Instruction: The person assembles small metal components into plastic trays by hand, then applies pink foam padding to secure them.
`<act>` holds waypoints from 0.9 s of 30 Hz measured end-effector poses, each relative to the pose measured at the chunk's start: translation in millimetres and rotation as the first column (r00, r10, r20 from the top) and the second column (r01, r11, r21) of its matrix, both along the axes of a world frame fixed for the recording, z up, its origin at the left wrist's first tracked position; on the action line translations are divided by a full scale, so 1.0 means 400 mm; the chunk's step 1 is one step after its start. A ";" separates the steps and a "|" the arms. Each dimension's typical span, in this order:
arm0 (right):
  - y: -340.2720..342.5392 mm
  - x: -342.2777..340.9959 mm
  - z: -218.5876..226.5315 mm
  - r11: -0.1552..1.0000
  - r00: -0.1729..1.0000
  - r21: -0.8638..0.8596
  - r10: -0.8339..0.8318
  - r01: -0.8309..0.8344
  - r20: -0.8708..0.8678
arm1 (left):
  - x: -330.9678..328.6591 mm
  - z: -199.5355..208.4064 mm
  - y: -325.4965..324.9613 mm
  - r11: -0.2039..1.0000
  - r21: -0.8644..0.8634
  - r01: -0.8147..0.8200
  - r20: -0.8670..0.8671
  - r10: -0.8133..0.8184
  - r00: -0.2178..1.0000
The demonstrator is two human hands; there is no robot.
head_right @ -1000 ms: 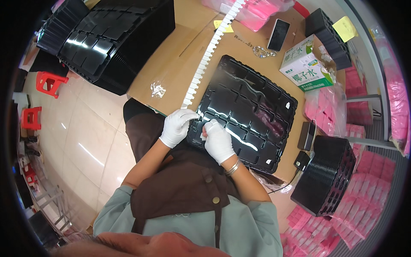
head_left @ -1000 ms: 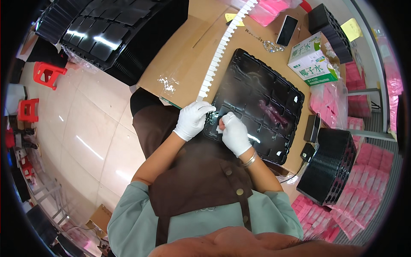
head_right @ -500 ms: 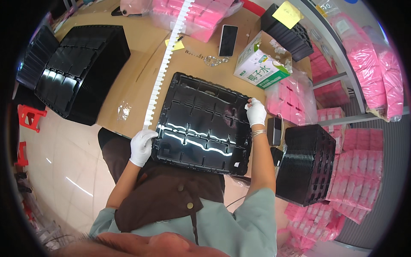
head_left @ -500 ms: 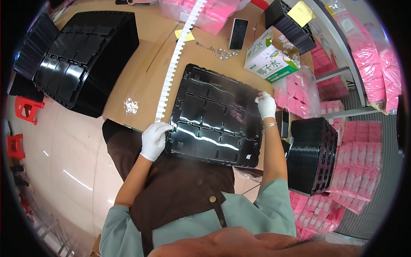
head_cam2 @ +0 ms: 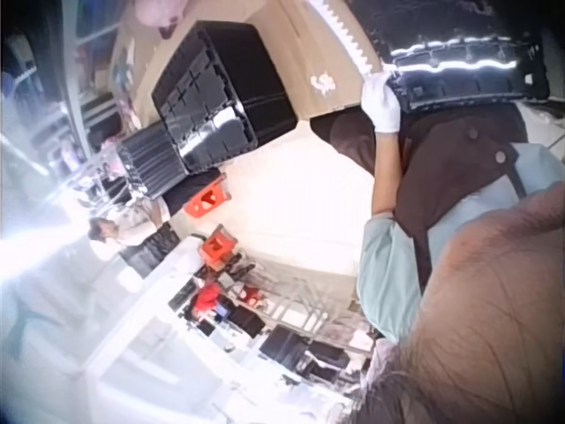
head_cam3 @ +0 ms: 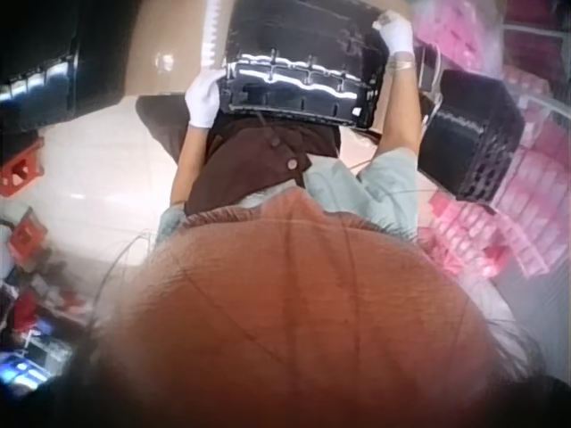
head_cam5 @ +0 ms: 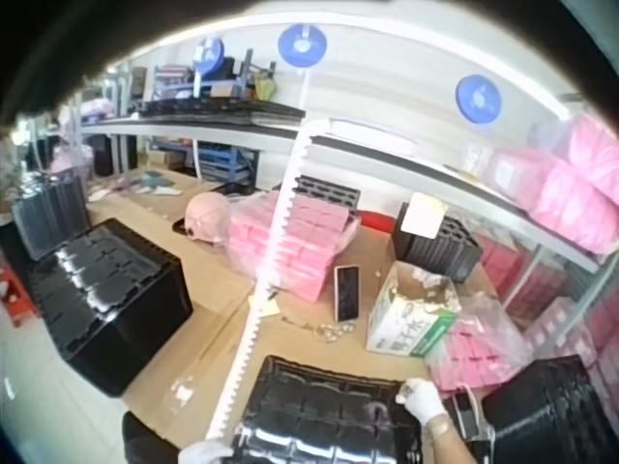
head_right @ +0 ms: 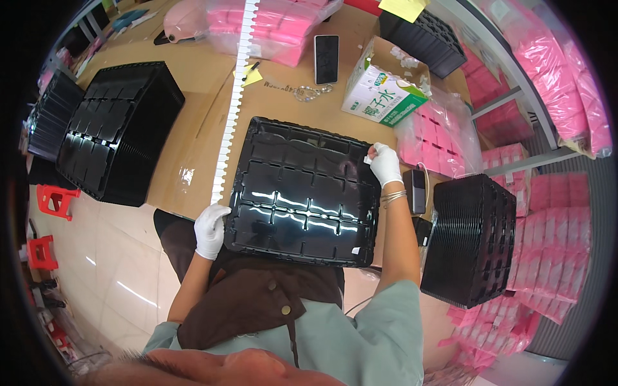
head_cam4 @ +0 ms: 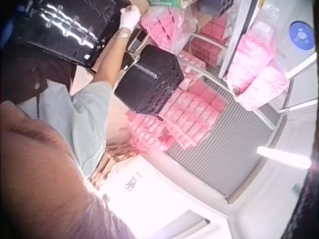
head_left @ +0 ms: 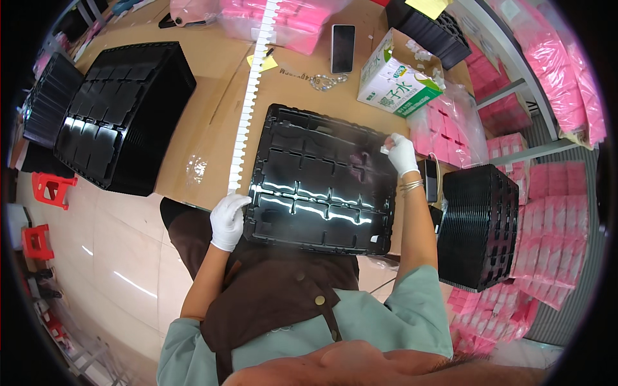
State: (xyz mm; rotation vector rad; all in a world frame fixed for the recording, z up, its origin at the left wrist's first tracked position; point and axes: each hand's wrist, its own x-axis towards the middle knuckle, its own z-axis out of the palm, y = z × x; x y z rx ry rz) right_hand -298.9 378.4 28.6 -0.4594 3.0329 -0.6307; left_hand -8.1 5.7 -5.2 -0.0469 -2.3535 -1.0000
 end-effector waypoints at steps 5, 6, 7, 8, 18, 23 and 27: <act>-0.007 0.021 -0.001 0.999 0.990 0.047 0.028 -0.022 -0.141 | 0.005 -0.002 -0.002 1.000 0.024 0.001 0.016 -0.001 1.000; -0.015 0.024 -0.001 0.999 0.990 0.044 0.023 -0.017 -0.139 | 0.007 -0.006 -0.003 1.000 0.021 0.006 0.017 -0.006 1.000; -0.024 0.027 -0.001 0.999 0.986 0.051 0.020 -0.012 -0.165 | 0.011 -0.012 -0.004 1.000 0.004 -0.004 0.024 0.004 1.000; -0.028 0.026 -0.003 0.998 0.982 0.058 0.017 -0.006 -0.191 | 0.012 -0.014 -0.005 1.000 -0.012 -0.013 0.030 0.014 0.999; 0.074 0.141 0.008 0.900 0.981 -0.394 -0.190 0.188 0.035 | 0.012 -0.021 0.006 1.000 0.025 0.003 0.008 -0.003 1.000; 0.081 0.486 0.062 0.915 0.958 -0.326 -0.163 0.236 0.238 | 0.004 -0.022 0.005 0.999 0.041 0.012 0.006 -0.012 1.000; 0.057 0.598 0.066 0.982 0.973 0.024 -0.188 0.186 0.136 | 0.005 -0.033 0.003 1.000 0.029 0.008 -0.001 -0.008 1.000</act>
